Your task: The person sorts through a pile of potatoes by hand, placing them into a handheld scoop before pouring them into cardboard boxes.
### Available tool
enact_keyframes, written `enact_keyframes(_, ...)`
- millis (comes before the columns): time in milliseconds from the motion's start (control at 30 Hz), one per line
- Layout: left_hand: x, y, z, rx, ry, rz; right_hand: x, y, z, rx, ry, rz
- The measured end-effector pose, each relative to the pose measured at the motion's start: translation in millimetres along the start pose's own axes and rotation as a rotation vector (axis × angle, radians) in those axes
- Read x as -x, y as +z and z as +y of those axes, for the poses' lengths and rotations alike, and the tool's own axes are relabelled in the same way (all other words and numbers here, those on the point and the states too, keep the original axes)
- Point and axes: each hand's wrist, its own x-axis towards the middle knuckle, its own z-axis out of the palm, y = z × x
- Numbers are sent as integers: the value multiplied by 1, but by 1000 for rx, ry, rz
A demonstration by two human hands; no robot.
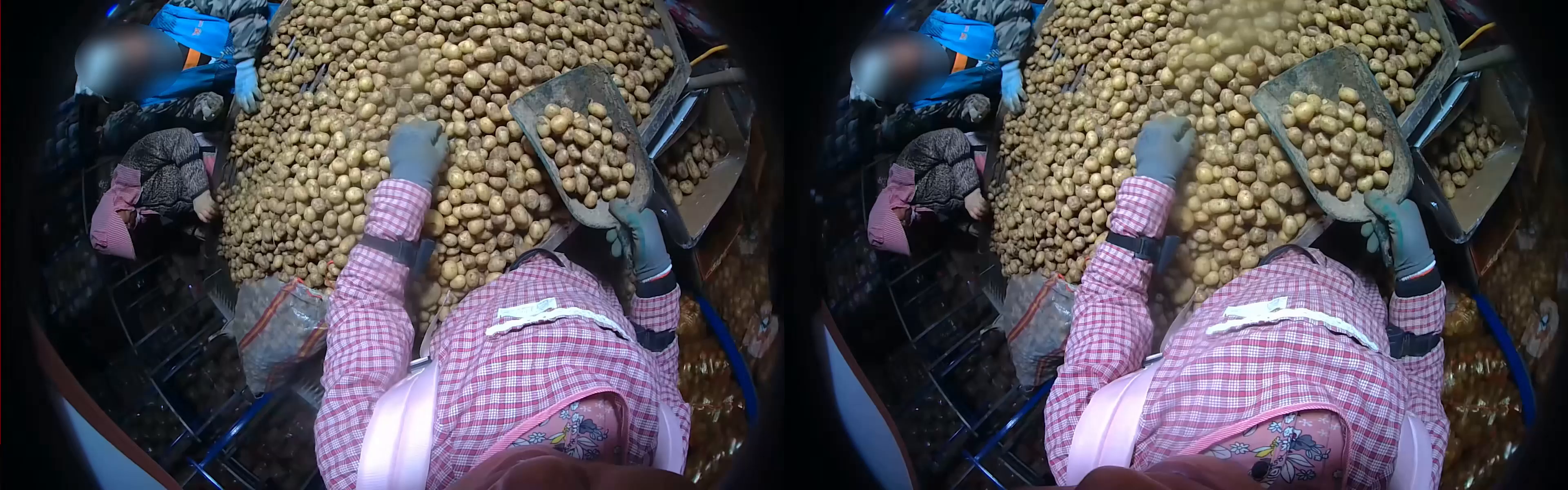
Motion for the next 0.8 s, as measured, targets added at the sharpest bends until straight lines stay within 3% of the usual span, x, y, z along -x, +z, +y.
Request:
enact_keyframes(167,8,23,8,-250,104,132,9,4,4,24,16,1)
enact_keyframes(267,-5,25,6,-179,116,224,7,-1,3,31,0,-5)
enact_keyframes(367,-29,23,-1,-208,66,239,15,-2,0,18,7,5)
enact_keyframes(400,-44,14,-1,-206,17,113,13,-3,1,17,4,7)
enact_keyframes(500,-76,-9,7,-129,32,188,9,-7,9,14,-3,6)
enact_keyframes(600,-123,-19,21,-12,137,177,8,-9,11,-19,-16,14)
enact_keyframes(700,-152,-18,59,142,-7,146,4,-12,13,-28,2,45)
enact_keyframes(800,-155,-21,77,108,14,152,2,-14,15,-44,26,66)
